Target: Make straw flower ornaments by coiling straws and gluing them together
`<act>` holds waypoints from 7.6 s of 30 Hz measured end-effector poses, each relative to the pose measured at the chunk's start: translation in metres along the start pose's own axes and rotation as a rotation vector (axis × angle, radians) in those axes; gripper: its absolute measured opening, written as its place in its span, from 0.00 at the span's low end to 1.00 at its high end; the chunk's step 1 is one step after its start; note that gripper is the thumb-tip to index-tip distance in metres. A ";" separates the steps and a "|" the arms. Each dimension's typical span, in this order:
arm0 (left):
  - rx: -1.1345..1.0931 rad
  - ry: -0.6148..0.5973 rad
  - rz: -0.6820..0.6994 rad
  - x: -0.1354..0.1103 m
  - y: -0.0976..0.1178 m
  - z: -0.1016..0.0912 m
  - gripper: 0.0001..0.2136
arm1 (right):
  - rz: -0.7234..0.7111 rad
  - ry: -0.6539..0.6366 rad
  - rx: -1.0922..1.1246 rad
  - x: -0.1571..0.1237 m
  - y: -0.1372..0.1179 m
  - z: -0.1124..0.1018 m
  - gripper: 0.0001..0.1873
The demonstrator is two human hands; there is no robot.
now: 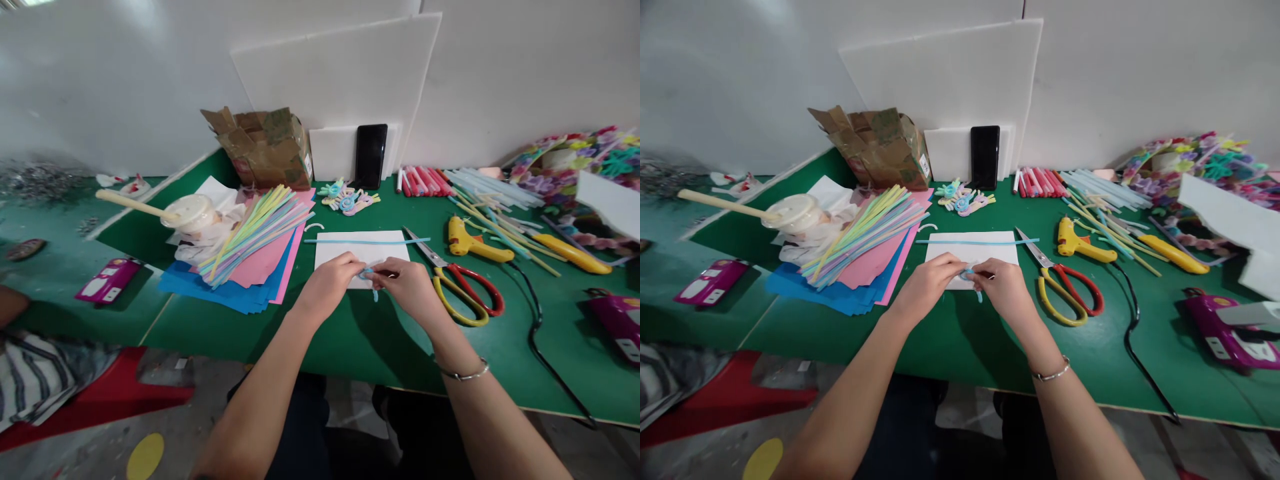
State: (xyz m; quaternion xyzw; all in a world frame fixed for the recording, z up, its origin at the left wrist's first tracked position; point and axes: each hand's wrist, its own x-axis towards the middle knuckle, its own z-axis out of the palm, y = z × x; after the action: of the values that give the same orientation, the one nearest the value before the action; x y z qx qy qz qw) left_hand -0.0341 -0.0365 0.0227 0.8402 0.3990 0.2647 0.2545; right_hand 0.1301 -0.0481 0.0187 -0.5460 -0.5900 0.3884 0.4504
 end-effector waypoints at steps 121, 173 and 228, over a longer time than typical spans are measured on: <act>-0.829 0.689 -0.606 0.012 0.023 0.033 0.05 | 0.237 0.142 0.550 -0.001 0.001 0.017 0.16; -0.560 0.686 -0.560 0.013 0.011 0.042 0.05 | 0.305 0.184 0.607 -0.001 0.005 0.023 0.21; -0.575 0.687 -0.563 0.016 0.006 0.042 0.06 | 0.417 0.147 0.838 0.003 0.022 0.026 0.17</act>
State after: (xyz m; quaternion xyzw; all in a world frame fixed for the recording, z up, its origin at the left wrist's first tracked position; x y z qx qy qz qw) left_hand 0.0050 -0.0360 -0.0008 0.4615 0.5809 0.5450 0.3905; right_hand 0.1120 -0.0418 -0.0098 -0.4501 -0.2270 0.6355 0.5848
